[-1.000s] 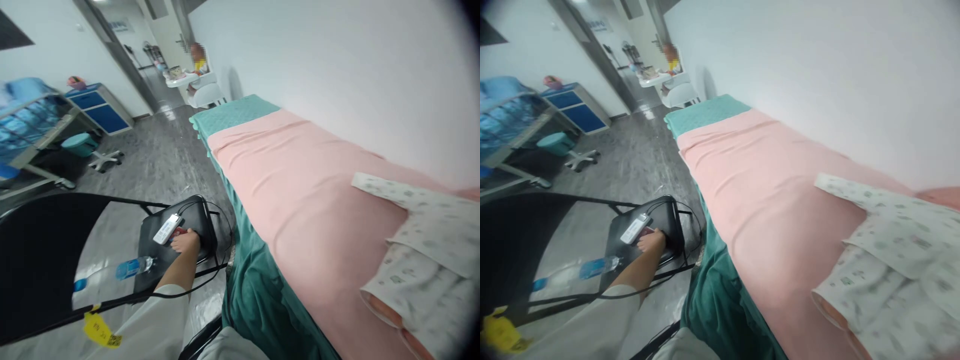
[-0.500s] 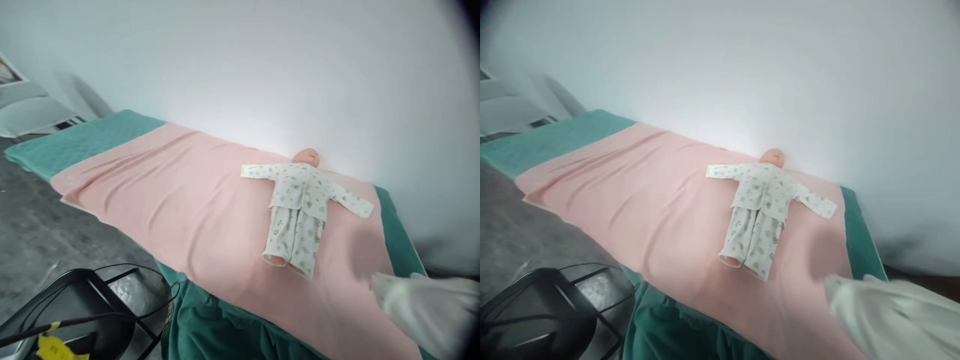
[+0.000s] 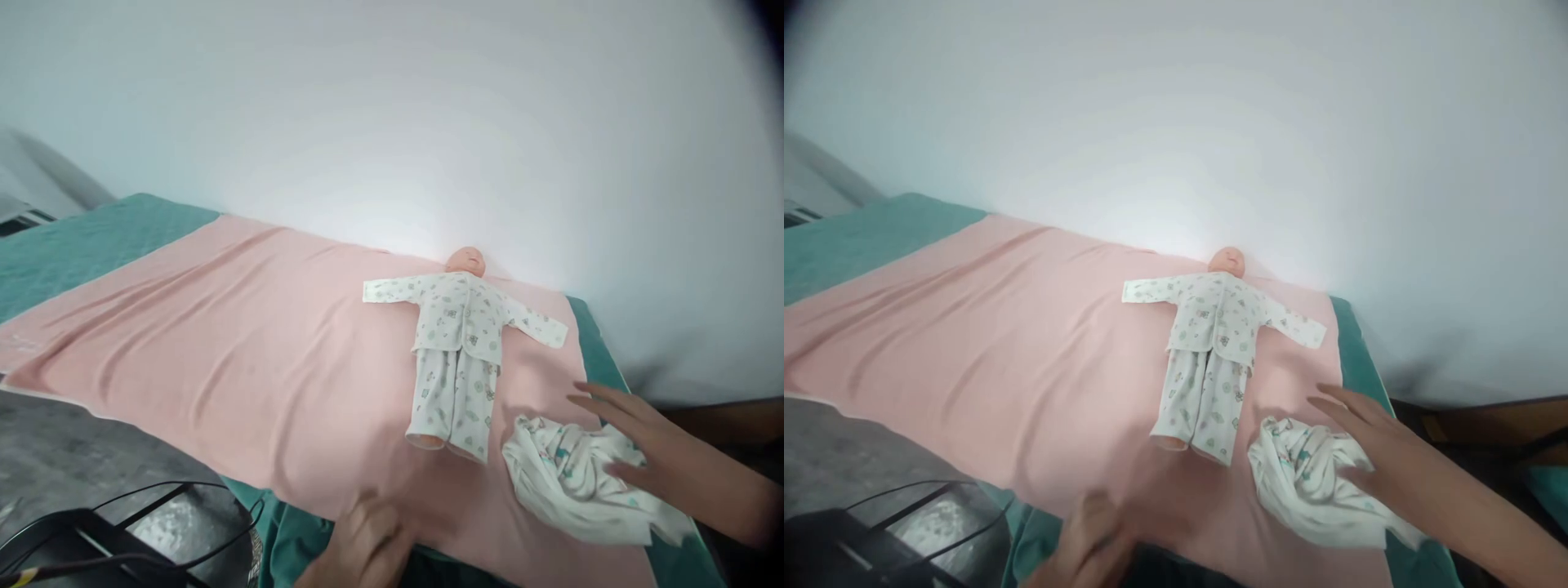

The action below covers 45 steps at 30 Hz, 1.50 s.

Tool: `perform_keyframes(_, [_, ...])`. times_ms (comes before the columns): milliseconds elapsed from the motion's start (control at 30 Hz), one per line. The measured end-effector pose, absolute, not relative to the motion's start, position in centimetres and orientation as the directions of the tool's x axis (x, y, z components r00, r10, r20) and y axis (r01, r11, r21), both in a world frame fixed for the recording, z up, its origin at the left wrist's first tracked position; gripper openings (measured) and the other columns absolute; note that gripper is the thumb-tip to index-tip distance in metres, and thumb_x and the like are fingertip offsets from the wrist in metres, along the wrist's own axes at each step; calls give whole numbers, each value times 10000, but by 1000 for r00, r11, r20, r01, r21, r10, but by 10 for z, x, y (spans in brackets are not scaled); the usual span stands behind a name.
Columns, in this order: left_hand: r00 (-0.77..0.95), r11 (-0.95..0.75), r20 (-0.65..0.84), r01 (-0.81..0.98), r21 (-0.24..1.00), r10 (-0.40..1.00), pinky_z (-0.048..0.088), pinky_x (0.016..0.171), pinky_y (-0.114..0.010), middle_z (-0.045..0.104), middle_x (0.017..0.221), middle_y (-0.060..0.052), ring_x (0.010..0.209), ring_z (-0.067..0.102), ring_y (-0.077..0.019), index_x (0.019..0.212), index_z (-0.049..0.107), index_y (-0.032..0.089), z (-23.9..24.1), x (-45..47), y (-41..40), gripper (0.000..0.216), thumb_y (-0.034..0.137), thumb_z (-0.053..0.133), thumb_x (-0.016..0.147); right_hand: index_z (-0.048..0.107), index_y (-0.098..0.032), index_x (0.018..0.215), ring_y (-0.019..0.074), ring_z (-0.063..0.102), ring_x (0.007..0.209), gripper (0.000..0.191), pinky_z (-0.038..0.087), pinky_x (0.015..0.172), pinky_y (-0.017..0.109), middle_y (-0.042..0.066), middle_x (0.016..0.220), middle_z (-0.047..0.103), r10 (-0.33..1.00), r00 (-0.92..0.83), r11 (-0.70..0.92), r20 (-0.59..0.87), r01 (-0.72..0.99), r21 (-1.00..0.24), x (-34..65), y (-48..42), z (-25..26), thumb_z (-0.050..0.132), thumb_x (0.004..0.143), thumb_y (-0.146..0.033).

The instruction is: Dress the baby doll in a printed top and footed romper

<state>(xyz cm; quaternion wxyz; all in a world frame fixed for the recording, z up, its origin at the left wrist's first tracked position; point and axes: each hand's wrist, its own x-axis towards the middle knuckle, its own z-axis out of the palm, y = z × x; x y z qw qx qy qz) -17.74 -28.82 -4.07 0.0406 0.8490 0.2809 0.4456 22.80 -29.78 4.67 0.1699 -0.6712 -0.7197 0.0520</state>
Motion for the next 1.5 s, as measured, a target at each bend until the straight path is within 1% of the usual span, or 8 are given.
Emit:
perform_keyframes(67, [434, -860, 766, 417, 296, 474, 549, 707, -357, 651, 897, -76, 838, 621, -193, 1105, 602, 205, -29, -142, -227, 277, 112, 538, 852, 549, -346, 1291, 323, 430, 1318, 498, 408, 1025, 535, 56, 1415, 484, 969, -11, 89, 248, 948, -306, 196, -258, 53, 552, 806, -460])
perform_keyframes(100, [385, -831, 766, 445, 335, 515, 548, 749, -368, 642, 1002, -108, 940, 615, -215, 1149, 580, 199, -21, -123, -195, 323, 106, 545, 842, 541, -313, 1284, 307, 417, 1322, 460, 383, 1055, 531, 71, 1406, 478, 923, 92, 55, 375, 930, -364, 178, -237, 51, 536, 840, -434])
perform_keyframes(200, [302, -768, 739, 473, 431, 602, 506, 941, -396, 563, 1247, -131, 1178, 537, -227, 1178, 560, 206, 2, -65, -107, 331, 100, 482, 875, 526, -251, 1247, 277, 413, 1306, 390, 378, 1068, 517, 101, 1367, 477, 825, 228, 107, 518, 836, -539, 136, -172, 29, 513, 888, -402])
perform_keyframes(333, [393, -719, 607, 459, 522, 691, 432, 1065, -374, 552, 1308, -104, 1250, 490, -208, 1169, 580, 178, 15, -10, -18, 303, 119, 449, 901, 514, -202, 1237, 255, 417, 1283, 391, 338, 1093, 485, 120, 1330, 499, 704, 336, 170, 626, 776, -608, 138, -89, 6, 532, 882, -365])
perform_keyframes(567, [558, -604, 352, 367, 708, 752, 391, 1092, -333, 588, 1299, -92, 1214, 531, -191, 1147, 639, 165, 6, 32, 43, 364, 280, 336, 982, 618, -214, 1086, 248, 552, 1073, 322, 406, 979, 461, 76, 1126, 637, 880, 325, 92, 345, 597, -797, 188, -6, -11, 534, 872, -440])
perform_keyframes(767, [525, -525, 303, 346, 778, 795, 337, 1140, -330, 524, 1404, -53, 1302, 465, -178, 1254, 603, 204, -5, 37, 43, 380, 326, 369, 980, 607, -248, 1126, 212, 524, 1138, 294, 376, 1028, 411, 55, 1184, 616, 879, 227, 224, 419, 578, -785, 188, -14, -21, 488, 924, -426])
perform_keyframes(1333, [472, -262, 102, 288, 921, 876, 317, 1155, -383, 469, 1451, -84, 1332, 450, -238, 1131, 667, 176, 7, 35, 48, 304, 210, 589, 839, 586, -248, 1005, 210, 561, 1040, 174, 419, 947, 398, 34, 1096, 638, 910, 244, 178, 335, 500, -847, 192, 1, -18, 480, 890, -324])
perform_keyframes(1500, [505, -287, 131, 243, 927, 853, 350, 1138, -380, 519, 1408, -53, 1290, 494, -223, 1064, 694, 210, 6, 36, 48, 277, 154, 569, 823, 619, -247, 1023, 238, 492, 1097, 227, 375, 988, 441, 46, 1089, 620, 905, 190, 183, 381, 634, -752, 200, 12, -19, 466, 856, -268])
